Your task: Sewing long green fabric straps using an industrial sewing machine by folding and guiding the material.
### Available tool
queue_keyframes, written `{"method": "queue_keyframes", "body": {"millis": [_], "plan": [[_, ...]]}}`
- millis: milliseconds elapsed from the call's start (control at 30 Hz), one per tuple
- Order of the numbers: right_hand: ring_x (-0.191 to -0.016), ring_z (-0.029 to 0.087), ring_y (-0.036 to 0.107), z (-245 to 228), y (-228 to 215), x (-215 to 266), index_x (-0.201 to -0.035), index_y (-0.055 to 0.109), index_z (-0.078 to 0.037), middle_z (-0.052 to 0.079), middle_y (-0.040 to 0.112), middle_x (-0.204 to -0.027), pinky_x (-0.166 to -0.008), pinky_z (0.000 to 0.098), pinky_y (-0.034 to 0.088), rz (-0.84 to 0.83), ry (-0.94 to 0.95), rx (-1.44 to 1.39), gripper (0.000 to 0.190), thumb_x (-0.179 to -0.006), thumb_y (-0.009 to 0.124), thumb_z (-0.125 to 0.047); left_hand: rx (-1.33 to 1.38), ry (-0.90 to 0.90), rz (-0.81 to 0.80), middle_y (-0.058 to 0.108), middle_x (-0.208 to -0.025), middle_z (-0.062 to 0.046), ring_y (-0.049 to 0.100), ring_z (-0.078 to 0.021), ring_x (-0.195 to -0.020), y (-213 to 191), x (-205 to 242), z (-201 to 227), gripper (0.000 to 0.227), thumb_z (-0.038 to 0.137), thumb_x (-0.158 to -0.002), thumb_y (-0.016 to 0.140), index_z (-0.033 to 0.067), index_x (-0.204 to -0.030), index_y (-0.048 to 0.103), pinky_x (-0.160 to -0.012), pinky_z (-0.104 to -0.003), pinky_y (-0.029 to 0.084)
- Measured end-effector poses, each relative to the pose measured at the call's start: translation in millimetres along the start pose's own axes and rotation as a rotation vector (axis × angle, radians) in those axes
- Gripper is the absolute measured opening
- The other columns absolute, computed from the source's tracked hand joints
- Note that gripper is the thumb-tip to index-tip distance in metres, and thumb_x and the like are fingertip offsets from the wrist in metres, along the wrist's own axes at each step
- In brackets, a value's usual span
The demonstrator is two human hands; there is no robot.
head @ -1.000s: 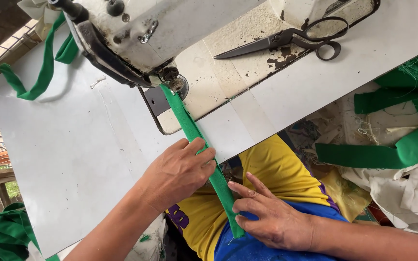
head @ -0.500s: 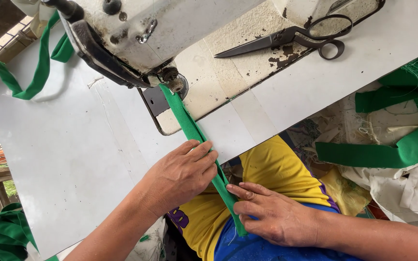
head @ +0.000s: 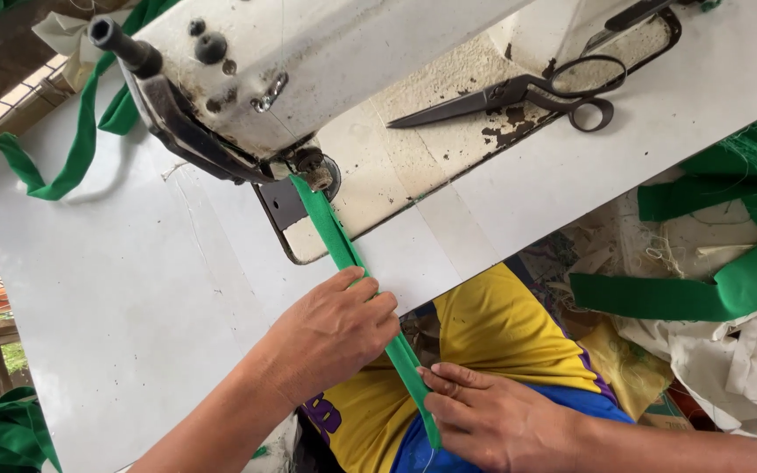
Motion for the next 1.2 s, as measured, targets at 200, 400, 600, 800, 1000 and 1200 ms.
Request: {"method": "queue_keyframes", "body": {"millis": [200,400,600,800,1000,1200], "plan": [[-0.116,0.05,0.064,-6,-15,-2,-0.098,0.059,0.009,0.031,0.054,-0.115,-0.115,0.0592,0.042,0.054,-0.002,-0.066,0.026,-0.11,0.041,-0.005,0.042,0.033,-0.058,0.049,-0.069,0.001,0.049,-0.0245,-0.064,5,-1,5,0.03,-0.002,-0.087,0.068,0.0185,-0.066,0.064,-0.079,-0.04,0.051],[-0.123,0.052,0.06,-4,-6,7,-0.1,0.062,0.009,0.026,0.055,-0.109,-0.109,0.0602,0.044,0.054,-0.001,-0.006,0.032,-0.112,0.039,-0.01,0.002,0.058,-0.108,0.051,-0.071,0.002,0.05,-0.0216,-0.072,13,-5,16,0.034,0.001,-0.091,0.064,0.0207,-0.063,0.063,-0.067,-0.036,0.045],[-0.088,0.036,0.063,-7,-10,4,-0.089,0.062,0.008,0.021,0.053,-0.101,-0.112,0.0545,0.049,0.111,-0.105,0.071,0.026,-0.105,0.042,0.006,0.185,0.087,-0.156,0.054,-0.078,0.003,0.052,-0.0249,-0.083,14,-6,19,0.022,0.006,-0.088,0.071,0.0219,-0.073,0.069,-0.069,-0.039,0.043],[-0.08,0.037,0.06,-9,0,9,-0.087,0.062,0.009,0.022,0.051,-0.099,-0.112,0.0541,0.049,0.129,-0.12,0.094,0.027,-0.104,0.041,0.007,0.197,0.052,-0.277,0.056,-0.076,0.007,0.051,-0.0239,-0.088,32,-12,29,0.023,0.011,-0.09,0.065,0.024,-0.071,0.07,-0.071,-0.041,0.04],[-0.112,0.046,0.069,-11,5,14,-0.09,0.064,0.004,0.019,0.054,-0.104,-0.095,0.0498,0.048,0.145,-0.114,0.243,0.024,-0.106,0.046,0.004,0.319,0.07,-0.178,0.059,-0.078,0.006,0.049,-0.022,-0.081,40,-11,30,0.019,0.012,-0.087,0.066,0.0233,-0.073,0.071,-0.065,-0.038,0.04],[-0.111,0.045,0.068,-10,0,11,-0.092,0.064,0.002,0.018,0.06,-0.106,-0.083,0.047,0.049,0.17,-0.118,0.245,0.02,-0.106,0.05,0.0,0.484,0.057,-0.233,0.062,-0.082,0.005,0.049,-0.0228,-0.083,51,-13,37,0.017,0.015,-0.091,0.065,0.0195,-0.078,0.076,-0.065,-0.038,0.041]]}}
Point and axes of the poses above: each hand's wrist, its own x-axis away from the middle knuckle, its own y-axis out of the palm, z = x × y, the point moved 7 cm from there along -x, towards the middle knuckle
